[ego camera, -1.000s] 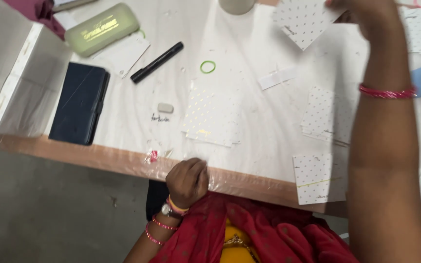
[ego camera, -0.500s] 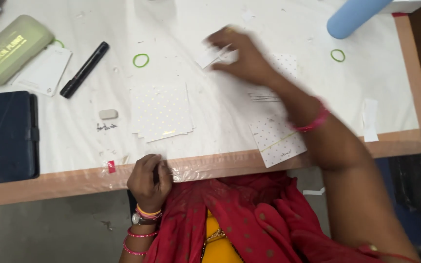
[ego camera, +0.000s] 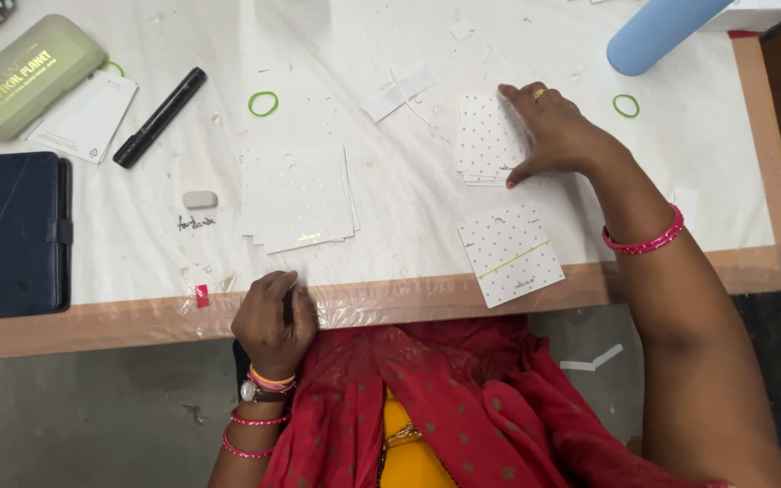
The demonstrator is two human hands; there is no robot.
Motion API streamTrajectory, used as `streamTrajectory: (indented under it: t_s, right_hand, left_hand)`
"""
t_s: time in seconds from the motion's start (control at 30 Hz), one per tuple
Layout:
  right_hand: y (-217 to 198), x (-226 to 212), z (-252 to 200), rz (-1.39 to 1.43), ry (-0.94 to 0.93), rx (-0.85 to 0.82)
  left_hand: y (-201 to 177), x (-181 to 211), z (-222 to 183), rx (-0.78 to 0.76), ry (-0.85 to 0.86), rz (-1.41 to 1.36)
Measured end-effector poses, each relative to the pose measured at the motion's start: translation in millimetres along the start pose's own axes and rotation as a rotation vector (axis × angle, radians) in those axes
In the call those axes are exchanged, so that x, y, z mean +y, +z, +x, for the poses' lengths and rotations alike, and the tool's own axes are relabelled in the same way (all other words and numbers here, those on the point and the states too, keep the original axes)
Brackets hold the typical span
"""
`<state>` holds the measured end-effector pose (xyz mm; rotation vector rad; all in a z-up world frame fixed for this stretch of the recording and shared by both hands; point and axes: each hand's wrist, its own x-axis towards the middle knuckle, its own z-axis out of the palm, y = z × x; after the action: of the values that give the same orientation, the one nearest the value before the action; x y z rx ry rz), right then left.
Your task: Organizing, grouping, and securing decorative paper cards using rubber bands.
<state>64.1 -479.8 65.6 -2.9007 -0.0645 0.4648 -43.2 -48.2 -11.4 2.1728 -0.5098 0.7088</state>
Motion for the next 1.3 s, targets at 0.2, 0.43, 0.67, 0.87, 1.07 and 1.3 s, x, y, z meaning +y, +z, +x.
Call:
streamTrajectory:
  t_s: [0.2,0.43,0.67,0.87,1.07,1.3]
  right_hand:
    - [1,2,9,-0.123,0.021,-0.044]
    - [2,23,40,-0.121,0.045,-0.078]
    - [-6,31,52,-0.123,0.092,-0.11]
    - [-52,8,-1,0.084,-0.01,0.046]
    - [-36,-22,-53,-0.054,-0.283,0.531]
    - [-12,-48,-59,-0.046,-0.312,0.585]
  left_hand:
    - [2,-1,-2,-0.008,0.002,0.029]
    - [2,-1,-2,0.005,0.001,0.03]
    - [1,-5,-5,0.018,0.036,0.033]
    - [3,-6,-2,0.023,0.058,0.026]
    - [1,-2,0,0.009,0.043,0.007]
    - [3,26,19,-0.118,-0.12,-0.225]
